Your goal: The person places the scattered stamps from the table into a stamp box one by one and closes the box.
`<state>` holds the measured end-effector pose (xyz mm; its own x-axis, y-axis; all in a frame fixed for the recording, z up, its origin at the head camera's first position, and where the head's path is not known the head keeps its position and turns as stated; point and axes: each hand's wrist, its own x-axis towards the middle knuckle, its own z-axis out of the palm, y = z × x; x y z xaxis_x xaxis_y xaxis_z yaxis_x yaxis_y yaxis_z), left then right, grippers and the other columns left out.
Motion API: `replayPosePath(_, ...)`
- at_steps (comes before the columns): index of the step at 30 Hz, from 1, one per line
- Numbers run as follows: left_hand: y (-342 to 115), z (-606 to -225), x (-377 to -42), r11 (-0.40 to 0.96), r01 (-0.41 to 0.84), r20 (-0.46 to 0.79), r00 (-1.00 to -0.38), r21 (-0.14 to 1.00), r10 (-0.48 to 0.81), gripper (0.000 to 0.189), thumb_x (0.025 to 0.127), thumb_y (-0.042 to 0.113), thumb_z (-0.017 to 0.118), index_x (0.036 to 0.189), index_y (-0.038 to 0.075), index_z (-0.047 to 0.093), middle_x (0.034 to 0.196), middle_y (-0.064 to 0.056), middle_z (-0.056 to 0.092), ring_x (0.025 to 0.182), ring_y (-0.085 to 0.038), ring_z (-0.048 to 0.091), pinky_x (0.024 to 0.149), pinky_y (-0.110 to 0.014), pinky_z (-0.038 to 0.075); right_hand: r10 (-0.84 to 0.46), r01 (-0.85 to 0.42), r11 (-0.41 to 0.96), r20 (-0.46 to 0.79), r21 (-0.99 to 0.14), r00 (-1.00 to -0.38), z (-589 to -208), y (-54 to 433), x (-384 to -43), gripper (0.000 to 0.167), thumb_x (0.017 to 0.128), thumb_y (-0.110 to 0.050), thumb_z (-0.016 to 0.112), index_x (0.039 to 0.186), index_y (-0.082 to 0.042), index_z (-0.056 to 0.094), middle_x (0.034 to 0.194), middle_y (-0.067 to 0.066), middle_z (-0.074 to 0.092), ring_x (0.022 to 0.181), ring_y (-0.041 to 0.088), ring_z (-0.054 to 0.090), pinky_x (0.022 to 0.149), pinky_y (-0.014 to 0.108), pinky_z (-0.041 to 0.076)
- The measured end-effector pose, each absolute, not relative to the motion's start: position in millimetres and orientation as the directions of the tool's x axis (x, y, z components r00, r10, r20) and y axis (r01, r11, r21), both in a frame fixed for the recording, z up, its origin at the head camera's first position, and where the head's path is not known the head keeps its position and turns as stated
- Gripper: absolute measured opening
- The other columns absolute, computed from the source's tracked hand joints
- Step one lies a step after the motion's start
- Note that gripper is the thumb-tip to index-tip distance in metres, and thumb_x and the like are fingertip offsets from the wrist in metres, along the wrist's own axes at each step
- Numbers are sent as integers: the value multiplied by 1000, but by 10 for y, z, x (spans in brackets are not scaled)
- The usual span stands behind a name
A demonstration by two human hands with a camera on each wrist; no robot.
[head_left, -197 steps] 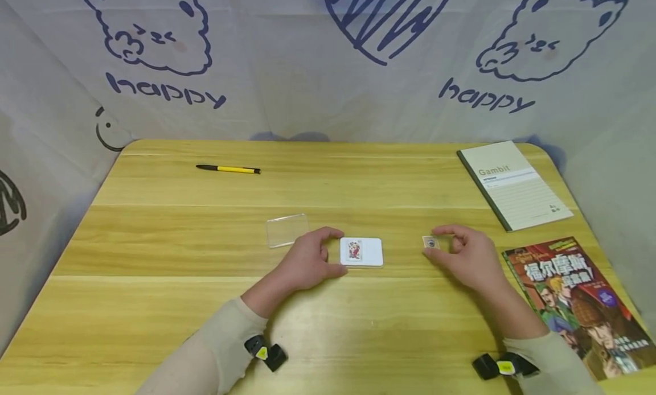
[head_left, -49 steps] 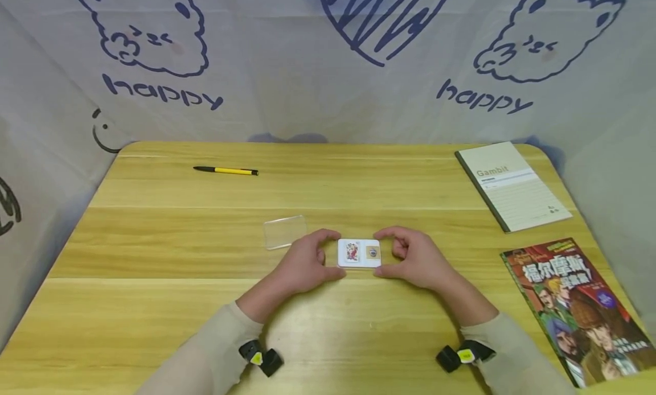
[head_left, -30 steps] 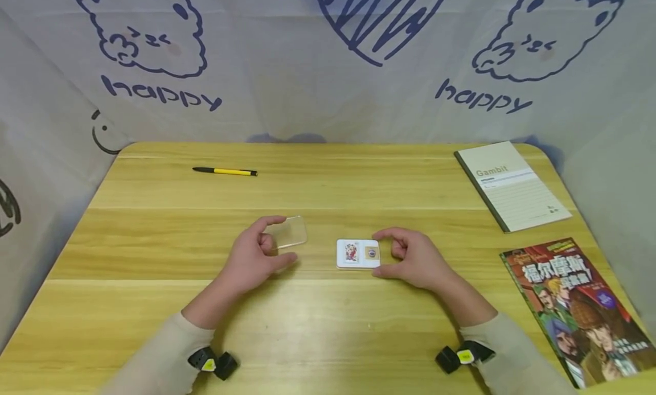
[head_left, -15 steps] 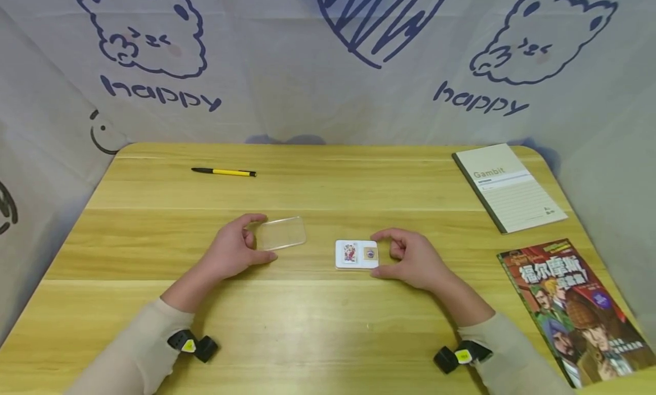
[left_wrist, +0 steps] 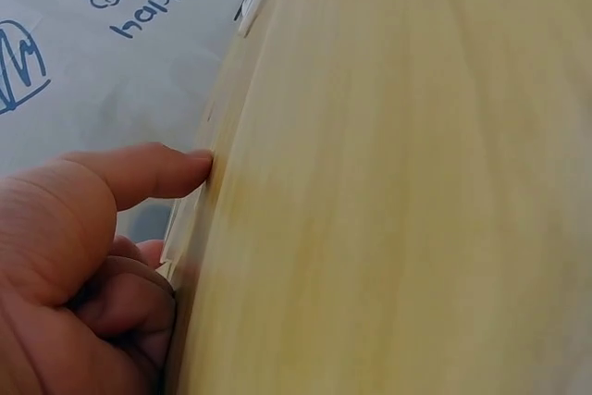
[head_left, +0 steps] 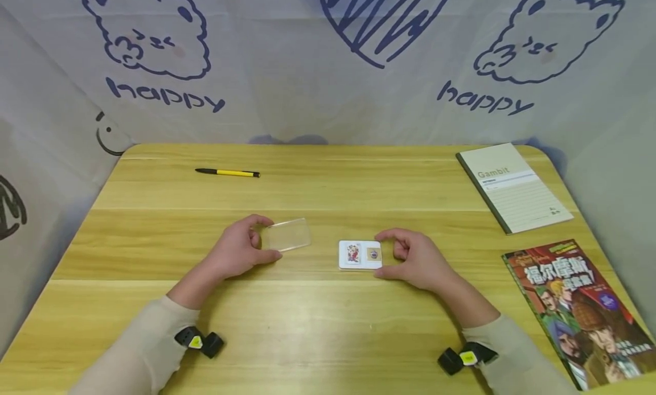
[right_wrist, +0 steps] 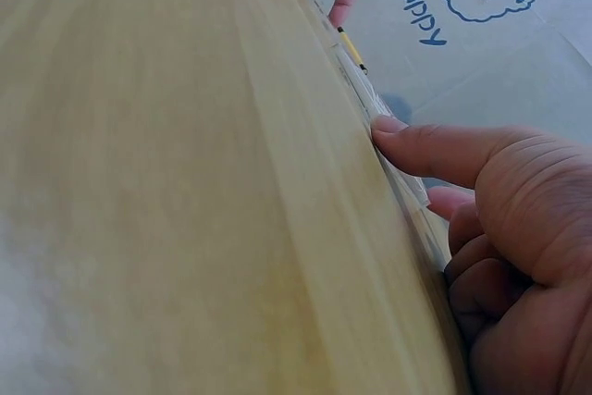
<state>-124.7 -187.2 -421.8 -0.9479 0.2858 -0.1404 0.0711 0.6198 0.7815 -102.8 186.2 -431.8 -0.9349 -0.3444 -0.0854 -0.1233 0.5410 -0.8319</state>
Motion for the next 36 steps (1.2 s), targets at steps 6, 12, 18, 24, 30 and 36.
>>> replayPosePath(6,-1820,-4236,-1234,615,103,-100,-953,782,287,63,73,16,90,124,0,57,67,-1,43,58,-16,39,56,-31,35,-339,-113,543,-95,-832,-936,-4303,1865,-1028,58,69,-20,94,120,-11,67,62,-4,33,57,12,32,74,38,38)
replayPosePath(12,-1760,-4242,-1199,584,111,-67,-959,804,274,65,72,16,91,124,0,56,68,-1,41,59,-16,38,61,-33,37,-341,-112,535,-92,-837,-936,-4298,1869,-1021,58,69,-19,94,120,-10,67,62,-4,33,57,12,32,74,37,38)
replayPosePath(18,-1674,-4250,-1173,513,108,-31,-967,852,254,66,71,14,92,125,1,56,66,0,38,59,-16,36,61,-32,38,-339,-113,542,-93,-833,-936,-4294,1869,-1025,58,69,-20,94,120,-11,67,62,-5,32,57,12,31,74,37,38)
replayPosePath(24,-1540,-4282,-1153,413,106,-14,-961,904,277,65,71,12,91,126,3,57,64,3,32,58,-14,31,68,-33,40,-341,-106,541,-102,-834,-935,-4300,1864,-1035,58,69,-20,94,120,-11,67,62,-4,32,57,12,32,76,38,38)
replayPosePath(30,-1370,-4282,-1128,353,104,-10,-952,930,307,65,72,10,91,127,4,57,64,4,29,58,-14,29,74,-35,40,-339,-102,547,-108,-831,-935,-4300,1855,-1040,58,69,-20,94,120,-11,67,62,-4,33,58,12,33,76,38,39)
replayPosePath(36,-1199,-4287,-1118,337,141,20,-940,931,340,64,71,8,91,126,5,59,63,5,30,58,-13,30,73,-34,41,-338,-100,545,-109,-833,-935,-4299,1849,-1039,58,69,-19,94,120,-11,67,63,-4,34,58,12,34,75,38,39)
